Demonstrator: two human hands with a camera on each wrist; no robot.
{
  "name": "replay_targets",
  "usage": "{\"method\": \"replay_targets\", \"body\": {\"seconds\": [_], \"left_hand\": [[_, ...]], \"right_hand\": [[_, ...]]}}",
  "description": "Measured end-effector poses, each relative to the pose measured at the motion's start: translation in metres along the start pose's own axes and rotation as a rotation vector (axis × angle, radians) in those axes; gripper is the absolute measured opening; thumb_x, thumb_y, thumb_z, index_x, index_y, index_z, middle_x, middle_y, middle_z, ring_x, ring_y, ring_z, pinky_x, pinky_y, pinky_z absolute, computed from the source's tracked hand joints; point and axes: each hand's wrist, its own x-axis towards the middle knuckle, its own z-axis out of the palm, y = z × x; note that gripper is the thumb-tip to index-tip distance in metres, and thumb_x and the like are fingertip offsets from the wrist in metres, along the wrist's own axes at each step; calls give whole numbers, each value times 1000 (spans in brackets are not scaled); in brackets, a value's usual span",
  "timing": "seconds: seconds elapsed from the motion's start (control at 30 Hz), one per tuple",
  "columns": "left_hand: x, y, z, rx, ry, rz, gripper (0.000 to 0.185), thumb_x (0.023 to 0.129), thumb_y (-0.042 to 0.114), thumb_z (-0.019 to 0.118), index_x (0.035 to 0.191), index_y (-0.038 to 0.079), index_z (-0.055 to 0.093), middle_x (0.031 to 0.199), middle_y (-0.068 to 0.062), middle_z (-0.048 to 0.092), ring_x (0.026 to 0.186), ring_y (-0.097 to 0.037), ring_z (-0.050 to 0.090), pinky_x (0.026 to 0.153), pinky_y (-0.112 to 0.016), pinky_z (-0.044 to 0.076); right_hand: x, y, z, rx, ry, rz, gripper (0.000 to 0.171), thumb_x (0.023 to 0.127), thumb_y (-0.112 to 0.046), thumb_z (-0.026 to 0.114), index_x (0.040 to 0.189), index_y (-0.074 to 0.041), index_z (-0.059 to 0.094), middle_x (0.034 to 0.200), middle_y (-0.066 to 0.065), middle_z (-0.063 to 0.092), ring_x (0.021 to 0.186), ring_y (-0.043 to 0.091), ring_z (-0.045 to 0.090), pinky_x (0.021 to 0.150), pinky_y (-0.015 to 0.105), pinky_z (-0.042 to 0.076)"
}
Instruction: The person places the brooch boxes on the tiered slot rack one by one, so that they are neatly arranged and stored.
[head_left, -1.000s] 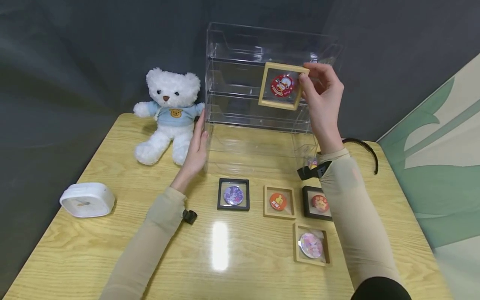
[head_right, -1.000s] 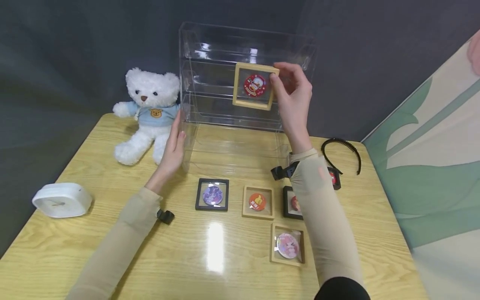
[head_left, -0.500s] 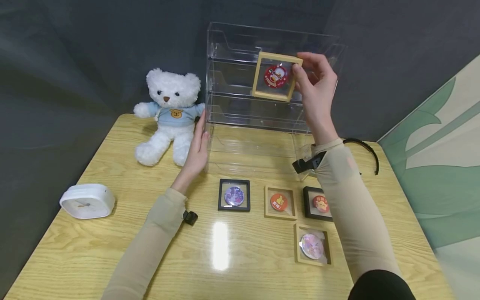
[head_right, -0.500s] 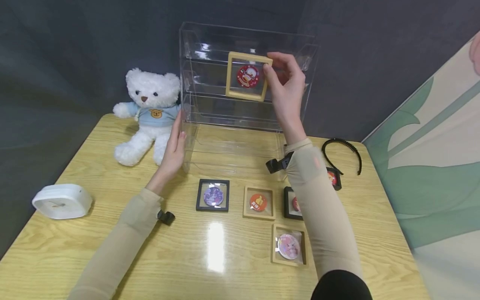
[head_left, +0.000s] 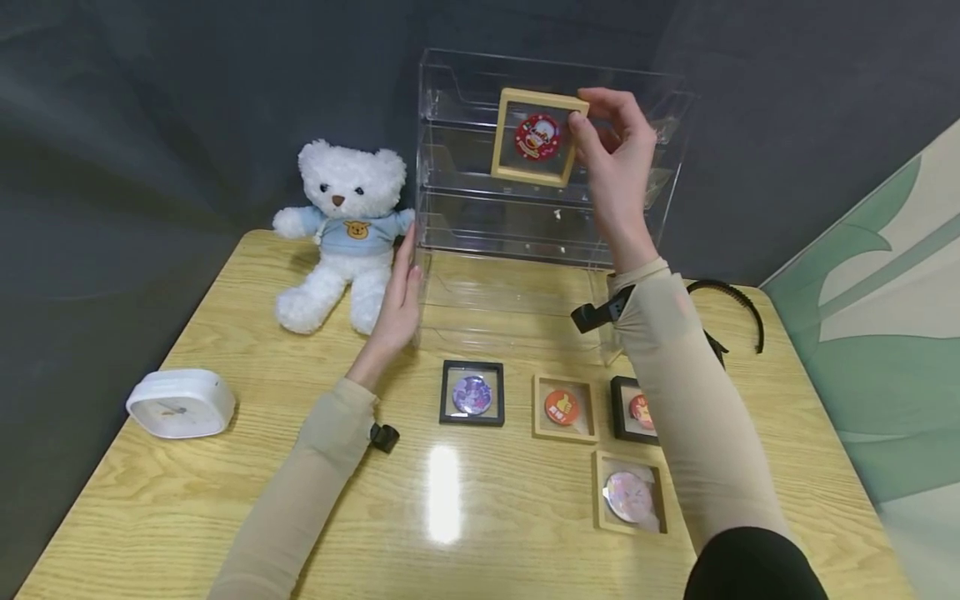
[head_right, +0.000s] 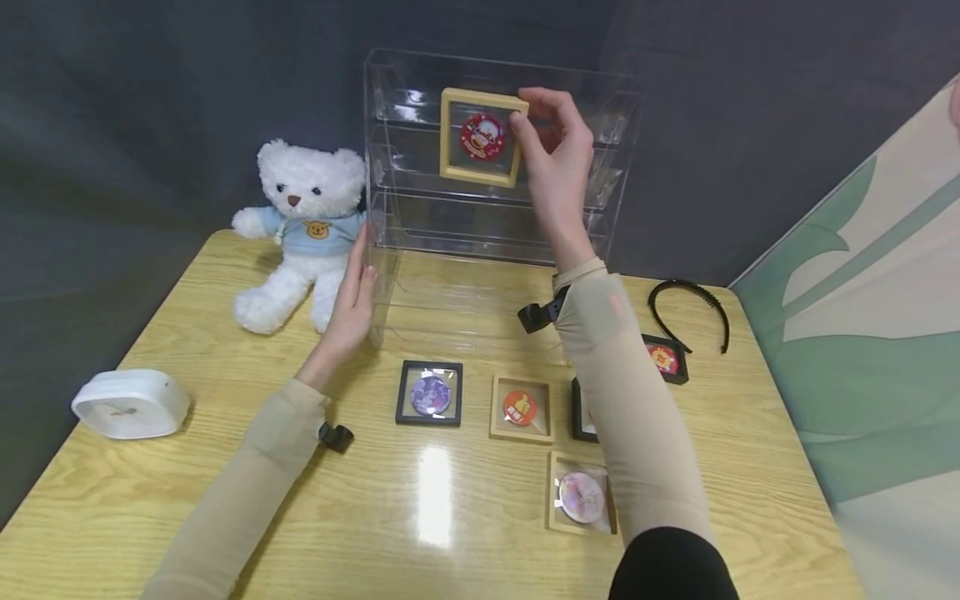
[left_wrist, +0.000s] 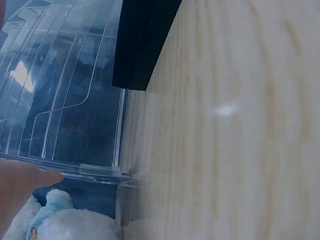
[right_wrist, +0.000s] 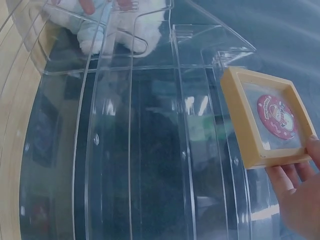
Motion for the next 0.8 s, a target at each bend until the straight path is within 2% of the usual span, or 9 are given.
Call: {"method": "replay_targets", "body": {"seconds": [0.27, 0.63, 0.8], "left_hand": [[0, 4, 2, 33, 6, 9, 59, 115, 2, 28, 172, 6, 12, 178, -11, 13, 163, -22, 13, 132, -32, 13], [-2, 6, 6, 34, 5, 6, 60, 115, 2, 28, 172, 6, 11, 178, -12, 13, 163, -23, 14, 132, -33, 14], [-3, 6, 8, 36, -2, 10, 60, 115, 2, 28, 172, 5, 11, 178, -12, 13, 163, -22, 13, 132, -33, 13]], "right_hand": [[2, 1, 9, -18, -10, 0, 21, 103, -10, 73, 124, -5, 75, 106, 4, 66, 72, 17, 56, 71, 32, 49], [5, 7, 20, -9, -22, -34, 21, 103, -6, 71, 123, -3, 74, 106, 5, 65, 72, 16, 57, 74, 29, 49], [4, 9, 24, -1, -18, -9, 21, 102, -9, 72, 123, -4, 74, 108, 3, 66, 74, 19, 58, 75, 30, 50]]}}
